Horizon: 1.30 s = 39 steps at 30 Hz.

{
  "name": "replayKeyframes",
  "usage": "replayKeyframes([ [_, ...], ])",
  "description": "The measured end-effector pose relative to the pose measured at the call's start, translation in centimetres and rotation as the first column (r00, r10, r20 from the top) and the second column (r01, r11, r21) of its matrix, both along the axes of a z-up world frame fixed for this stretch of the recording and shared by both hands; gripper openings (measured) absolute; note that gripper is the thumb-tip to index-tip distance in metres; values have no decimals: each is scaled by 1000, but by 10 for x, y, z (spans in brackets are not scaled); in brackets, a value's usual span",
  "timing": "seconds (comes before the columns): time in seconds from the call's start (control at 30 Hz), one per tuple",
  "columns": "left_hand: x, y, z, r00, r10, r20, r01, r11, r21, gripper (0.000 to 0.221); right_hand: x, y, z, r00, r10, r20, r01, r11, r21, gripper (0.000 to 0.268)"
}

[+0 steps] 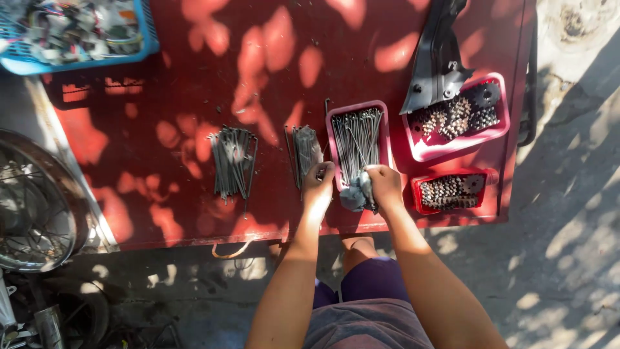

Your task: Cleaning and wiping individual motorcycle wheel spokes with a cloth and sorting them into bins.

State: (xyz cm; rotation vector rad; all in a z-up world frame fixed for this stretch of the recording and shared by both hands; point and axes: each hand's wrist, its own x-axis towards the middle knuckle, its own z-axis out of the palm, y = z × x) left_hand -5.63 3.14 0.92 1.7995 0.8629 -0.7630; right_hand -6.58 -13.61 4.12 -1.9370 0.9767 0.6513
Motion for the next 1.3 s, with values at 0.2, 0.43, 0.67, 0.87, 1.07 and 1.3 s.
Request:
replayKeyframes([
  [0.2,32,24,163,910,387,148,-265,818,-510,73,26,27,71,437,-899,-35,761,349,547,32],
  [0.43,32,57,164,869,417,268,-108,686,-720,78,40,108,173,617,-675,404,181,622,762,36],
  [0.67,55,113,288,885,158,439,26,923,-384,81,41,183,251,605,361,710,-240,932,-270,22],
  [0.87,49,159,346,808,-85,583,340,875,-344,59,53,203,298,483,69,873,-84,996,-31,13],
  [1.07,46,220,360,687,-278,671,643,663,-384,11,78,167,299,426,-304,852,-39,935,353,24],
  [1.3,55,191,362,798,-83,597,504,634,-586,40,68,189,348,246,-15,969,164,986,-26,18],
])
